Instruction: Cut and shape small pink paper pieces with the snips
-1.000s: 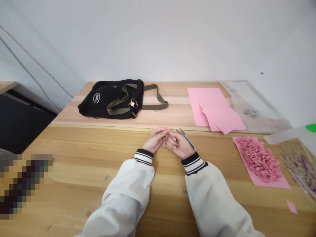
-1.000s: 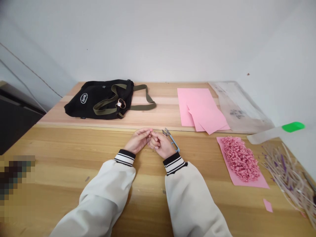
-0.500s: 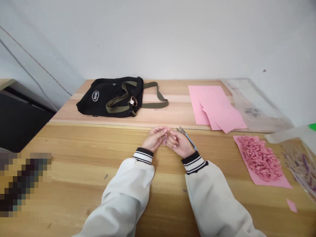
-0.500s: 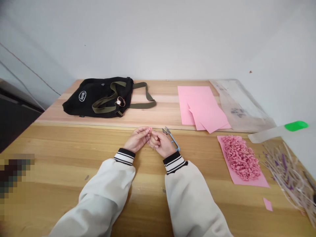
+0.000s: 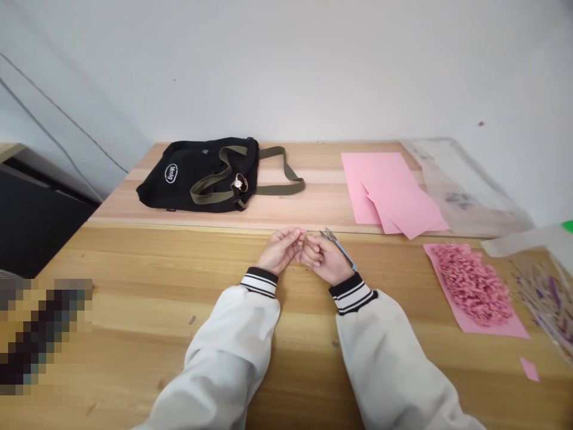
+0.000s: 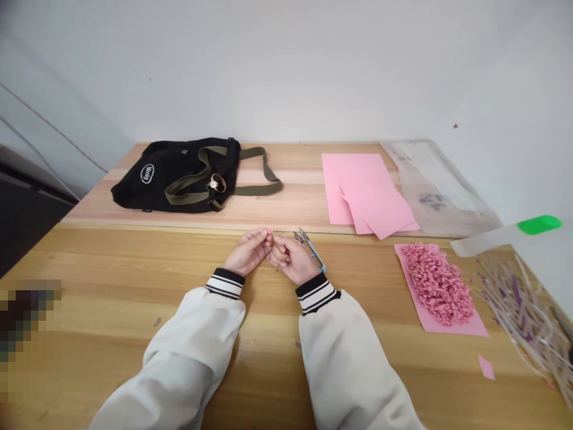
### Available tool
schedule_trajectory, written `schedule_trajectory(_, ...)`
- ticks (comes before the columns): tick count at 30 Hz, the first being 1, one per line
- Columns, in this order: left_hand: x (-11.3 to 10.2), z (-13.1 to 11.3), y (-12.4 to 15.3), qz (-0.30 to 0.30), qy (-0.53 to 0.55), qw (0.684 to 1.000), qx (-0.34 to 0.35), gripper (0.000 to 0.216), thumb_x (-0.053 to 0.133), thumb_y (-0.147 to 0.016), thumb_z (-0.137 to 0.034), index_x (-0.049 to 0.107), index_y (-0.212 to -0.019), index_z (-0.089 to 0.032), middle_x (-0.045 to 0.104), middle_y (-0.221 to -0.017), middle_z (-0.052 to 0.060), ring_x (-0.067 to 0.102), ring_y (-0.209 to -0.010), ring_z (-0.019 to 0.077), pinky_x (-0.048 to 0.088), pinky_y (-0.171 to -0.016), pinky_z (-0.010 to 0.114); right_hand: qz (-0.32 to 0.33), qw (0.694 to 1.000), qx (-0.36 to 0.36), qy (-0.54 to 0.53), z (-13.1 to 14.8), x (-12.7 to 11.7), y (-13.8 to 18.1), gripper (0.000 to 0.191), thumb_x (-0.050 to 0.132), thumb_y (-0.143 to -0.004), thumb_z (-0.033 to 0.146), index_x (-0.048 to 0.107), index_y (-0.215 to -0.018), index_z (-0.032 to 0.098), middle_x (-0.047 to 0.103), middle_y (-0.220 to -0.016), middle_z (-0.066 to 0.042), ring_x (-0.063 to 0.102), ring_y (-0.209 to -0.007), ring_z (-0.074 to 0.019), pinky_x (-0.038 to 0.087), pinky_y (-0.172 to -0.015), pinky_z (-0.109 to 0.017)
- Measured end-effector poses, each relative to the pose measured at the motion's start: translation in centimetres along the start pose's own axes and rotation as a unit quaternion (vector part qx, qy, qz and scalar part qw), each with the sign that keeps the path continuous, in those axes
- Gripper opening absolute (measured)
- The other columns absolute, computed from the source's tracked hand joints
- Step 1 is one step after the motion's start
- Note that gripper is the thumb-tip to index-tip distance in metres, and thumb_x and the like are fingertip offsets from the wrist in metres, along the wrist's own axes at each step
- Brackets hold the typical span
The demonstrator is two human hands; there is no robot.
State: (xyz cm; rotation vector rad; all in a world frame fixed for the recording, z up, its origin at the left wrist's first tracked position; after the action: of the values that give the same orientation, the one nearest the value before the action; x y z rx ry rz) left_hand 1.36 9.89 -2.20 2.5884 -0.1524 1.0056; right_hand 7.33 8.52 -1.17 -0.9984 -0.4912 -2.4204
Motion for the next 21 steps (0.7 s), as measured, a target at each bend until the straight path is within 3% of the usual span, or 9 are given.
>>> schedule_trajectory(8,0.05,0.01,0.13,-0.003,-0.009,1.0,-0.003,0.02,0.08,-0.065,-0.023,0.066,-0.068,-0.009,0.06,-0.058,-0.001,0.052,-0.053,0.0045,0.042,-0.052,0.017,-0.012,1.0,0.005,0.004,-0.06,-0.19,0.04,0.042,0.06,-0.081,0.029,0.034,-0.049,0.02,0.022,-0.035,0.01,0.025,-0.033,-0.0061,0.027,-0.044,-0.023)
schedule_trajectory(21,-0.15,0.03,-0.01,-0.009,0.014,1.0,0.006,0.024,0.083,-0.061,-0.024,0.065,-0.067,-0.009,0.058,-0.058,-0.002,0.051,-0.053,0.0036,0.043,-0.055,0.016,-0.008,1.0,0.003,-0.006,-0.07,-0.13,0.0,0.038,0.06,-0.08,0.028,0.038,-0.049,0.02,0.022,-0.035,0.01,0.024,-0.033,-0.0064,0.024,-0.044,-0.023)
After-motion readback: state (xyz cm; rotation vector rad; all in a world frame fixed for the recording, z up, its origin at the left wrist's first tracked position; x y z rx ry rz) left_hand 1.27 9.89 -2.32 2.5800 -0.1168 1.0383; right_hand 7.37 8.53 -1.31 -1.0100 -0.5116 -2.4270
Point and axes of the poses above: each hand's wrist, its own y-axis away from the middle knuckle, its own x-axis out of the palm, z = x × y, the point moved 9 cm from there along -y, towards the middle knuckle
